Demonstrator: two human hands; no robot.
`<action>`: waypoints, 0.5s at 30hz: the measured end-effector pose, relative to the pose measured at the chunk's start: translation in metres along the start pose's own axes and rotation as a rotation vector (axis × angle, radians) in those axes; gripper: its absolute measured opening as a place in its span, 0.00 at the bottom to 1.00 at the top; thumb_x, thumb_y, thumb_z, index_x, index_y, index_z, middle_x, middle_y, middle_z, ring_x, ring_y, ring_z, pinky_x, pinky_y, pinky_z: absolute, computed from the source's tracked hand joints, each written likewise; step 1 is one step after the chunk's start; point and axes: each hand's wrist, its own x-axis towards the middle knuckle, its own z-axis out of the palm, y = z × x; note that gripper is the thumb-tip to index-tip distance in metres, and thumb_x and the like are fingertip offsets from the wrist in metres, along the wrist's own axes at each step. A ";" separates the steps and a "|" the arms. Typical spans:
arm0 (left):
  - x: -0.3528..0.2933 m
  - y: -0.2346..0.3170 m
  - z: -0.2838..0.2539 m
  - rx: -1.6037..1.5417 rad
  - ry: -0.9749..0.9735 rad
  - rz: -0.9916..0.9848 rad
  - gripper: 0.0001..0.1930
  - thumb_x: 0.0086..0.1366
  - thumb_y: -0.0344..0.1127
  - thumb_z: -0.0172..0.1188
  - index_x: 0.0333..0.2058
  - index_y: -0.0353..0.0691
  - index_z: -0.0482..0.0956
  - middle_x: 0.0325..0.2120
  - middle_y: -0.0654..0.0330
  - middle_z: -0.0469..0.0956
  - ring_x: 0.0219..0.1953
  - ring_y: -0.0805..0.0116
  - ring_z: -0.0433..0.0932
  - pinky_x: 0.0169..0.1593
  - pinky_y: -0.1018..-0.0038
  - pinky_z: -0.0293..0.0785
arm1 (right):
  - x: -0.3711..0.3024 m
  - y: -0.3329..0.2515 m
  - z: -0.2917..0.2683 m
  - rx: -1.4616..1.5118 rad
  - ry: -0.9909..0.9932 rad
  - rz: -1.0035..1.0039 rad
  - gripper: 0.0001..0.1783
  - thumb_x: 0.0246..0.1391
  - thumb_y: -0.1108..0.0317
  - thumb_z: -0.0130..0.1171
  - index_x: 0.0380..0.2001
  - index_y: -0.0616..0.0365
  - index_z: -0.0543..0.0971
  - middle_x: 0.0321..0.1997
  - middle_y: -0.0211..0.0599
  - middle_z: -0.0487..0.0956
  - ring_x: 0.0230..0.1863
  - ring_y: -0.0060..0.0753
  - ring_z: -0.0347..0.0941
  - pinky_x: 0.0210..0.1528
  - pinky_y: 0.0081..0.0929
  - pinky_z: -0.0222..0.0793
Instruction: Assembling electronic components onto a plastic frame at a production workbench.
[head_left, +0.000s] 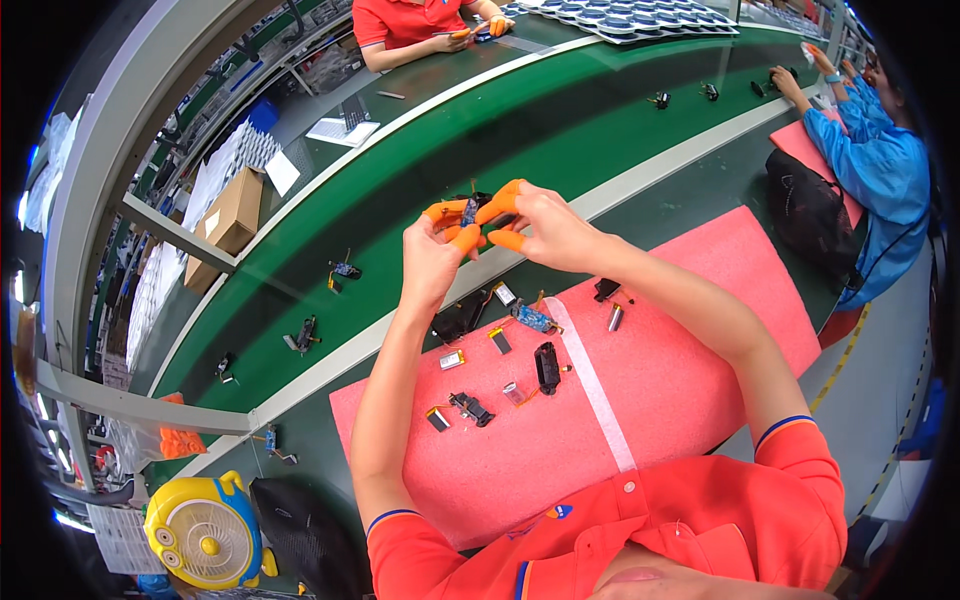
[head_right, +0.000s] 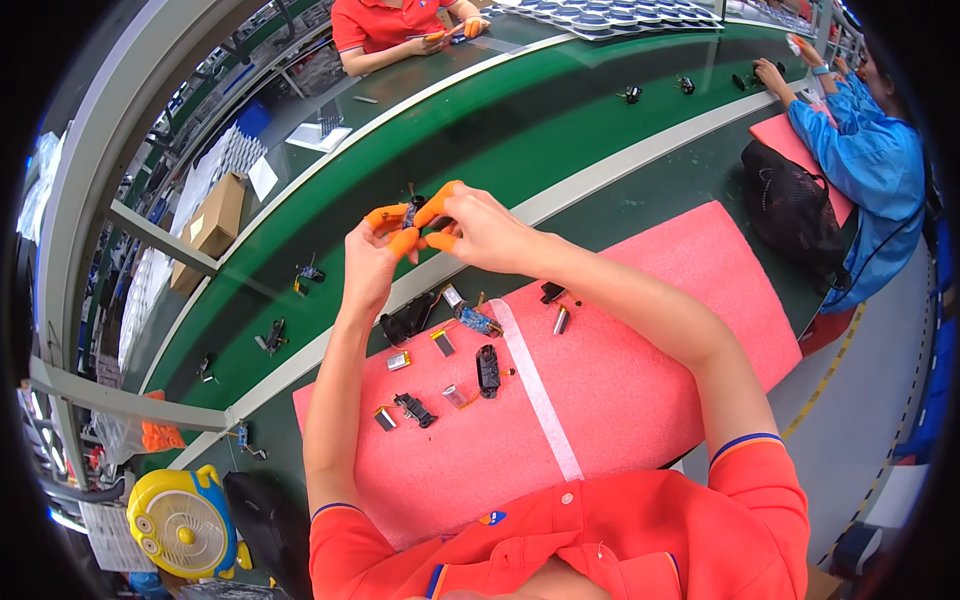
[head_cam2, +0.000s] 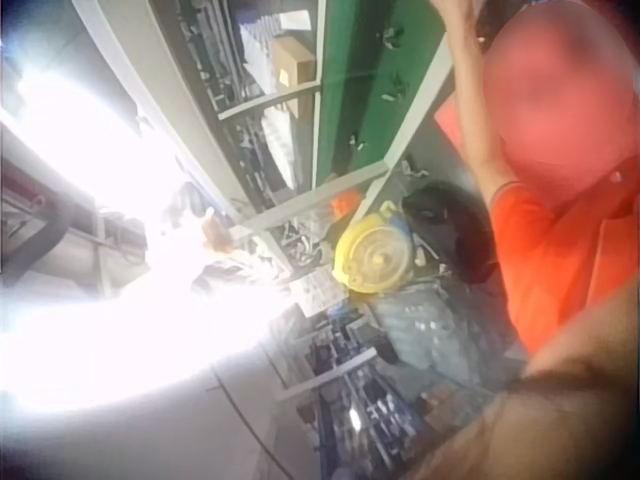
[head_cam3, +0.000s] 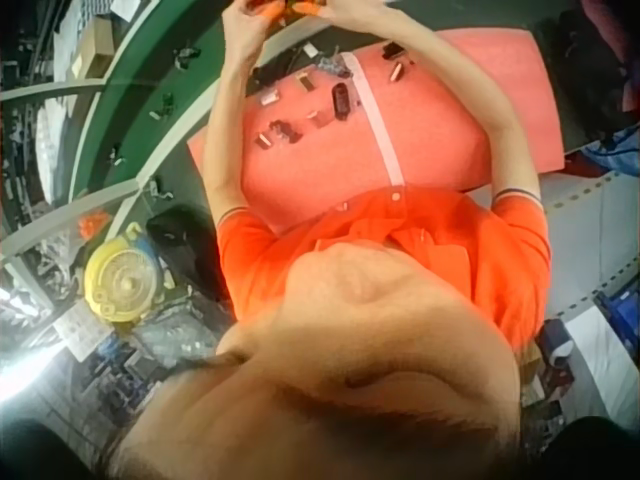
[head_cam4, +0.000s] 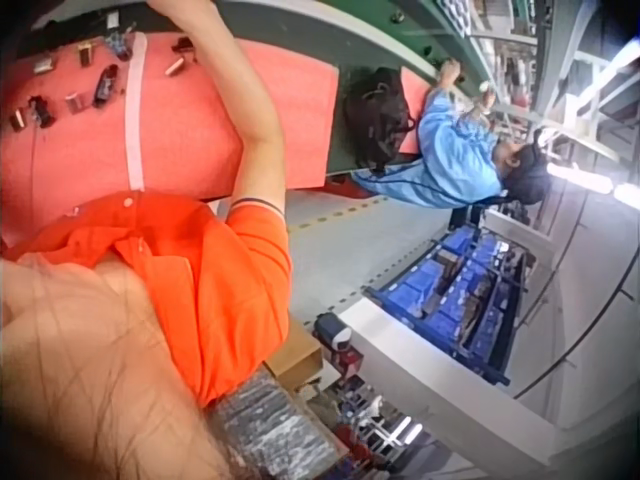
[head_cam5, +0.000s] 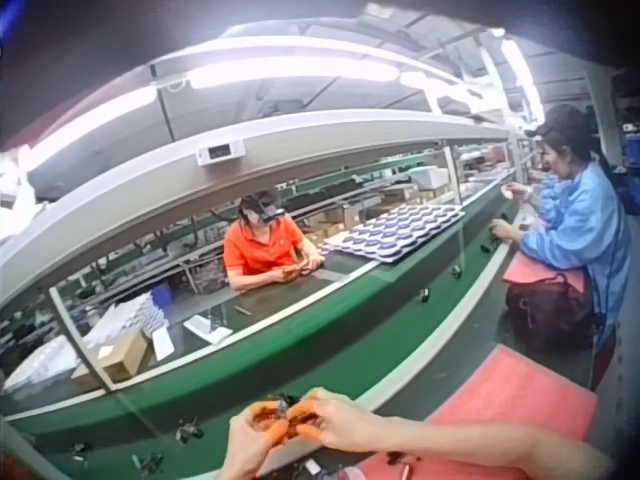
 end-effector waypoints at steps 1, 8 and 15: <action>0.000 -0.004 0.000 0.161 0.054 0.025 0.15 0.55 0.22 0.55 0.43 0.29 0.71 0.32 0.54 0.77 0.26 0.71 0.75 0.29 0.78 0.70 | -0.001 0.002 0.002 0.000 -0.013 -0.065 0.10 0.42 0.80 0.60 0.32 0.65 0.77 0.36 0.44 0.72 0.34 0.38 0.73 0.32 0.30 0.72; -0.008 -0.014 0.011 0.666 0.308 0.347 0.17 0.51 0.21 0.55 0.43 0.29 0.72 0.25 0.58 0.78 0.22 0.76 0.75 0.24 0.80 0.70 | -0.011 0.007 0.008 -0.524 0.074 -0.426 0.16 0.36 0.78 0.58 0.35 0.68 0.76 0.36 0.43 0.72 0.37 0.40 0.72 0.38 0.29 0.71; -0.007 -0.023 0.005 0.093 0.128 0.160 0.19 0.54 0.19 0.53 0.46 0.27 0.70 0.34 0.52 0.77 0.30 0.70 0.78 0.34 0.77 0.76 | -0.012 0.011 0.007 -0.531 0.035 -0.622 0.20 0.30 0.76 0.55 0.35 0.68 0.76 0.36 0.42 0.73 0.39 0.40 0.71 0.41 0.32 0.70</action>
